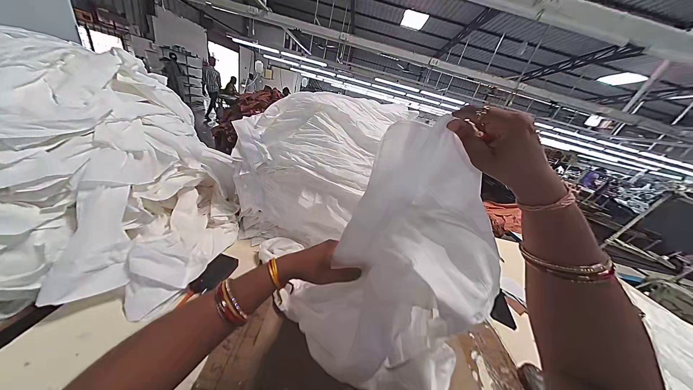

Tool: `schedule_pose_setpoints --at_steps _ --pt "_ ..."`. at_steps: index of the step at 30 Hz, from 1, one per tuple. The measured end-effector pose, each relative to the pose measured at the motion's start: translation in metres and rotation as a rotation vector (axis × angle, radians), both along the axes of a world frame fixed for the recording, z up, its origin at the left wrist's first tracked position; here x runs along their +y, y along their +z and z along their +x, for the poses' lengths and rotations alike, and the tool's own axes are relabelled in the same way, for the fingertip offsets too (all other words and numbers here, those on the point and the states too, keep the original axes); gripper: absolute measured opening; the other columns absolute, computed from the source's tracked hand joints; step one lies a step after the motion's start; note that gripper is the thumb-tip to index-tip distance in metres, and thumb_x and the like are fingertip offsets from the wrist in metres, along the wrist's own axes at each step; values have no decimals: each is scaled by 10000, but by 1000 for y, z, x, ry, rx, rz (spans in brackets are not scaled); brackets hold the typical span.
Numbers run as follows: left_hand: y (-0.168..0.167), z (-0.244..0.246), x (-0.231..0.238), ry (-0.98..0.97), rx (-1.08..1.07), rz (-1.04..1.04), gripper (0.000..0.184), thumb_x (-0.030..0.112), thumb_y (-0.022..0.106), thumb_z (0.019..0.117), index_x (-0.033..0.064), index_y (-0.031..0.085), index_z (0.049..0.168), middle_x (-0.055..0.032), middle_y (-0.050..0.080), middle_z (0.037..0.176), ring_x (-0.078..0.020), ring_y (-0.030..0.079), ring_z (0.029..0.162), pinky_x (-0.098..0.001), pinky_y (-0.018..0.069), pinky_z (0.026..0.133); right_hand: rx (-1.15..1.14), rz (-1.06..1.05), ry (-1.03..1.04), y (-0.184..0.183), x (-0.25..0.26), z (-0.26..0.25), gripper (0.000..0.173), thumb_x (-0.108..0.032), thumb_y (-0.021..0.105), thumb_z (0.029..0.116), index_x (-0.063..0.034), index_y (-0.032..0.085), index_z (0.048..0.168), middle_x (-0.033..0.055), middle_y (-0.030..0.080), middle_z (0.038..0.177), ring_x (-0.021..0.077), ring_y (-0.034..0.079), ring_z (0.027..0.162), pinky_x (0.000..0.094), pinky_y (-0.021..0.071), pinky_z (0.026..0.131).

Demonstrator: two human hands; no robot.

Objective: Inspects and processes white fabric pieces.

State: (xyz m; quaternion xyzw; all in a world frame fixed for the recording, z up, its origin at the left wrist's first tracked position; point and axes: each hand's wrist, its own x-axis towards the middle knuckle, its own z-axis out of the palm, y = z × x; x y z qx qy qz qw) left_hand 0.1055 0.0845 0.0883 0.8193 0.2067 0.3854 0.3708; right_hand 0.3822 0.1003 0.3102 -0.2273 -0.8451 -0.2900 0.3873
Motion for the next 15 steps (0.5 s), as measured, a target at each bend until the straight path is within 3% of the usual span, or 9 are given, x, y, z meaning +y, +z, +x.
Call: schedule_pose_setpoints --at_steps 1,2,5,7,9,10,12,14,15 --pt "-3 -4 4 80 135 33 357 180 609 1007 -147 644 1146 -200 708 1047 -147 667 995 -331 516 943 25 34 -28 -6 -8 2 300 -154 473 1058 59 682 1031 152 614 748 170 503 598 339 427 581" --pt "-2 -10 9 161 235 2 322 141 571 1029 -148 643 1151 -246 693 1065 -207 662 1004 -384 503 962 45 57 -49 -10 -16 6 301 -135 464 1068 85 669 1052 203 629 779 219 541 618 372 462 603" --pt "21 -47 27 510 270 57 293 100 496 1061 -139 643 1143 -261 671 1071 -273 633 1015 -435 478 972 124 126 -100 -10 -20 26 324 -146 464 1072 111 659 1097 255 642 805 251 553 606 399 468 594" --pt "51 -79 32 842 178 446 241 50 544 1023 -132 687 1091 -307 699 1035 -429 685 1014 -587 496 938 159 171 -153 -15 -21 39 355 -156 445 1074 128 658 1068 290 641 808 320 570 604 458 470 579" --pt "88 -110 22 1129 89 910 240 93 565 997 -84 717 1055 -291 722 996 -470 719 943 -632 543 827 216 208 -184 -30 -20 52 415 -192 436 1068 161 642 997 310 610 749 345 549 580 488 438 551" --pt "107 -122 11 1217 45 1106 248 120 575 989 -77 726 986 -279 728 934 -460 728 865 -603 554 747 241 211 -163 -39 -17 63 471 -255 450 1057 164 614 917 277 584 701 283 537 579 437 435 550" --pt "132 -131 -28 1181 100 1320 274 151 564 987 -50 723 889 -241 735 852 -401 732 766 -522 556 664 280 106 -22 -61 -22 90 507 -404 583 999 91 623 897 124 647 770 51 607 748 253 511 693" --pt "133 -130 -70 923 304 1322 286 231 559 940 34 709 796 -127 657 665 -265 663 581 -423 495 503 280 -116 145 -83 -48 113 324 -456 612 996 -142 688 1017 -113 707 943 -112 627 944 146 523 864" --pt "127 -129 -87 747 398 1213 307 318 583 917 89 685 739 -35 583 589 -152 589 515 -326 436 448 323 -305 236 -90 -71 119 245 -399 602 1012 -192 734 1008 -159 730 964 -125 632 951 120 506 884"
